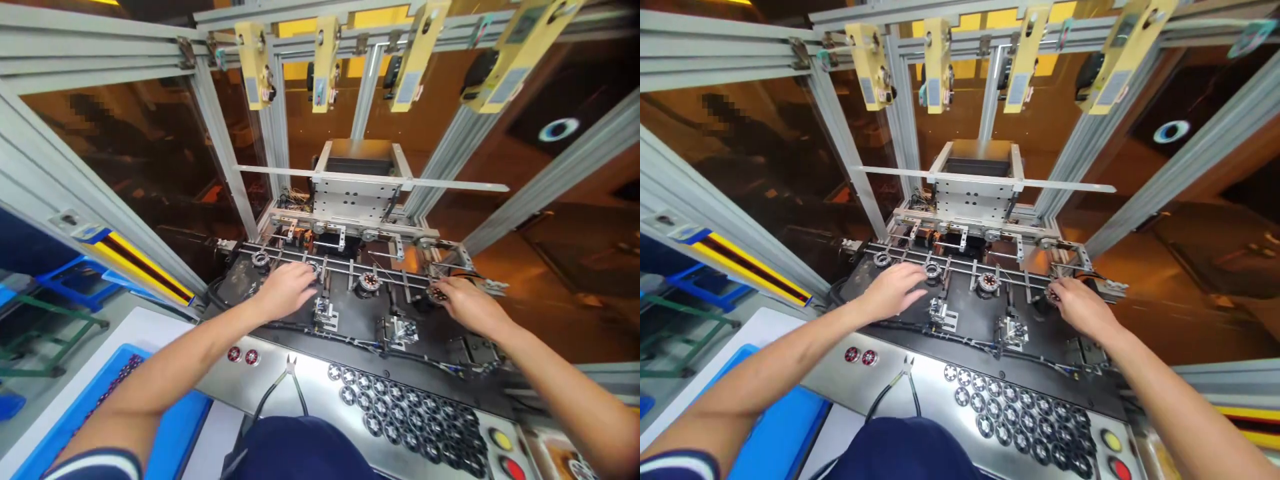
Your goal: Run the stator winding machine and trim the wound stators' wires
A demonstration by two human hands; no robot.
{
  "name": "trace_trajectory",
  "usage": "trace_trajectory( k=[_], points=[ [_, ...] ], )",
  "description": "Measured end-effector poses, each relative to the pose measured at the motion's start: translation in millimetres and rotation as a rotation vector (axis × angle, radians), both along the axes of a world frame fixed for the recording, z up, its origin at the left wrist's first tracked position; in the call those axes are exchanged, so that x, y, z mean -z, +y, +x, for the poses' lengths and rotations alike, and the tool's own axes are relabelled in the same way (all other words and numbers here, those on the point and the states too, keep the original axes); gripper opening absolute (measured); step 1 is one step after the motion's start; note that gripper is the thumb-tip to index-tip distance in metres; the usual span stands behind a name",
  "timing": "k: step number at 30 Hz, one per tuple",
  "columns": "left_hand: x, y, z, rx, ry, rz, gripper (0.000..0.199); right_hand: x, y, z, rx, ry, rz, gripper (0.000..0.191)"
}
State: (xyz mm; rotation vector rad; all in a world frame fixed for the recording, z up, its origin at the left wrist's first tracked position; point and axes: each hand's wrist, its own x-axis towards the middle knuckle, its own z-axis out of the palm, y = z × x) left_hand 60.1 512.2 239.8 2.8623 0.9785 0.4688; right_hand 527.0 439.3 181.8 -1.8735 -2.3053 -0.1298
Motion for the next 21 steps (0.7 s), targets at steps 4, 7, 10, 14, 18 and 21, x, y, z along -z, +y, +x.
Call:
trace_trajectory(
  k=[4,7,10,14,18,21],
  points=[
    [12.1,58,115,0.204,0.152,-0.036,0.038,29.9,7,43,0.096,-0.047,-0.097,0.027],
    [39.2,73,167,0.267,0.244,-0.068,0.043,46.6,8,52,0.128,-0.042,-0.144,0.028],
    [60.4,77,189,0.306,0.304,-0.094,0.038,53.8,11,58,0.124,-0.023,-0.169,0.029],
    [72.5,80,197,0.313,0.340,-0.115,0.033,57.4,14,65,0.102,0.015,-0.184,0.028],
    [78.5,84,198,0.301,0.349,-0.134,0.035,63.0,16,69,0.086,0.046,-0.202,0.026],
    [82.7,87,198,0.301,0.360,-0.158,0.037,67.6,16,70,0.088,0.054,-0.221,0.026]
  ],
)
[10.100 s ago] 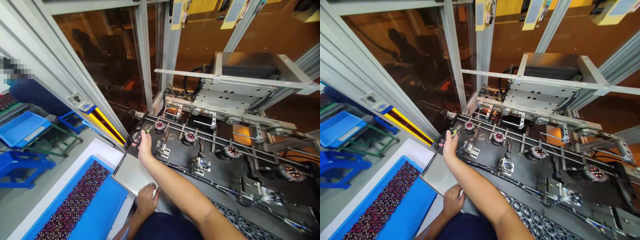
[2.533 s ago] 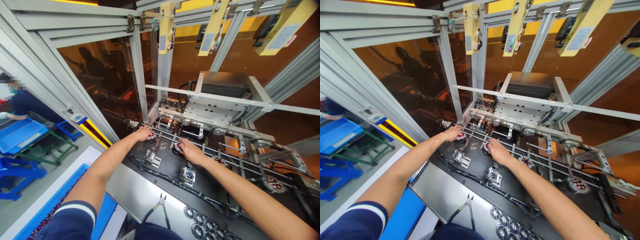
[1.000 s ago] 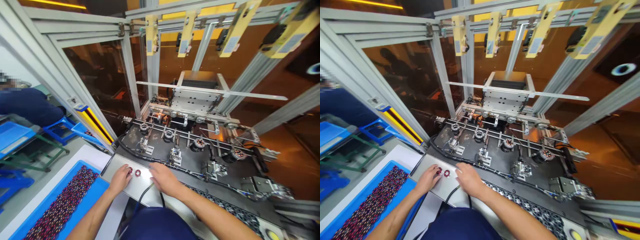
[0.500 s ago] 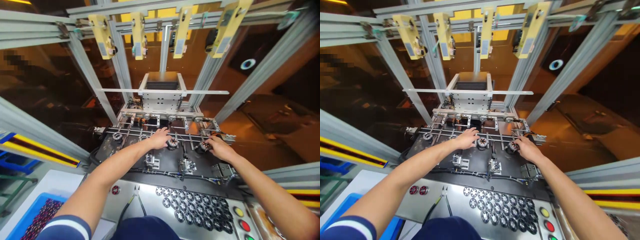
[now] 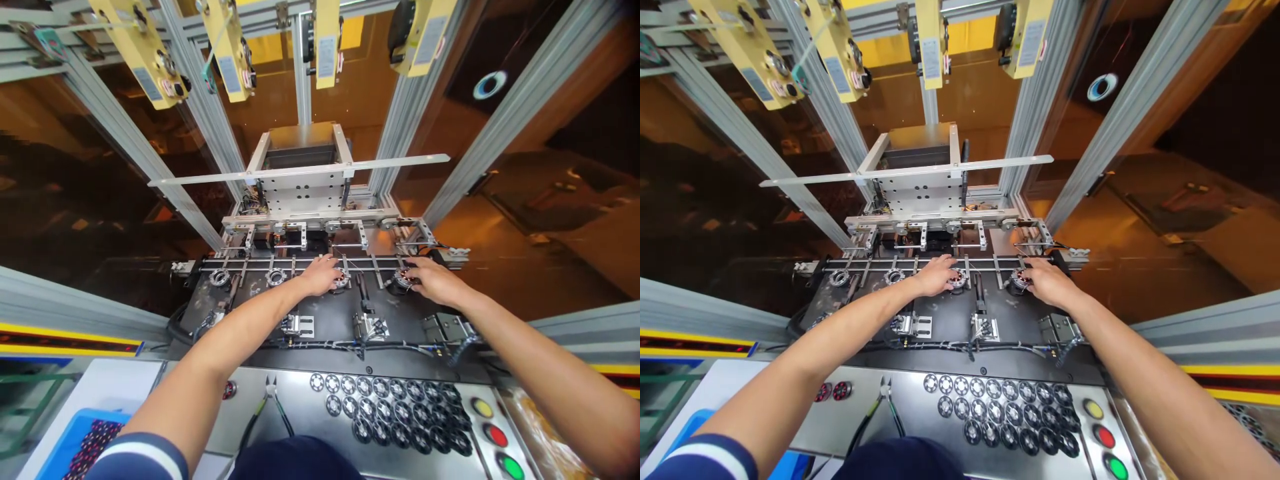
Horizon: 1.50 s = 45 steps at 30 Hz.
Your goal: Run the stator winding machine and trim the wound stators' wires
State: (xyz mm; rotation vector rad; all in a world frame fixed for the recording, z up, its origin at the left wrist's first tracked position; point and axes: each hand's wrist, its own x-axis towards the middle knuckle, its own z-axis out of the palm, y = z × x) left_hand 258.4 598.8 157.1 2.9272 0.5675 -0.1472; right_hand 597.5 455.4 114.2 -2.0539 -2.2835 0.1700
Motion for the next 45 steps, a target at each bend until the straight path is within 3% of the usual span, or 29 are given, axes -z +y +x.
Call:
trace_trajectory(
  k=[4,11,15,18,22,25,28,31,33,36,38,40,43,45],
  points=[
    [-0.4,0,2,0.001,0.016,-0.019,0.037,3.5,0,1,0.018,-0.024,-0.031,0.026],
    [-18.1,-3,-1,-0.007,-0.082,-0.046,0.031,0.5,2,3,0.002,-0.047,-0.032,0.028],
    [-35.8,-19,-13,-0.038,-0.207,-0.073,0.018,-5.2,6,4,-0.020,-0.047,-0.066,0.029],
    [-58.1,-43,-37,-0.044,-0.324,-0.092,0.019,-10.7,9,5,-0.031,-0.043,-0.104,0.028],
    [-86.3,-82,-103,-0.083,-0.433,-0.102,0.022,-18.7,11,2,-0.035,-0.023,-0.138,0.028],
    [-89.9,-112,-174,-0.226,-0.507,-0.128,0.024,-24.8,14,-3,-0.021,0.005,-0.132,0.027],
    [-73.9,-144,-250,-0.432,-0.538,-0.111,0.024,-34.5,15,-7,0.003,0.030,-0.103,0.027],
    [-42.9,-180,-316,-0.628,-0.563,-0.021,0.020,-53.4,6,-13,0.002,0.062,-0.042,0.025],
    [-19.3,-208,-348,-0.730,-0.505,-0.008,0.021,-69.2,-6,-28,-0.026,0.099,0.030,0.023],
    [13.6,-248,-374,-0.853,-0.384,-0.041,0.025,-84.2,-27,-85,-0.132,0.197,0.173,0.024],
    [32.8,-265,-382,-0.918,-0.326,-0.073,0.023,-80.4,-44,-154,-0.270,0.269,0.222,0.018],
    [49.4,-273,-386,-0.960,-0.278,-0.107,0.019,-63.9,-66,-240,-0.451,0.334,0.247,0.020],
    [68.5,-273,-387,-0.994,-0.241,-0.135,0.017,-23.0,-97,-371,-0.682,0.344,0.231,0.023],
    [77.1,-269,-386,-1.004,-0.243,-0.139,0.021,5.1,-107,-439,-0.776,0.319,0.203,0.016]
  ],
)
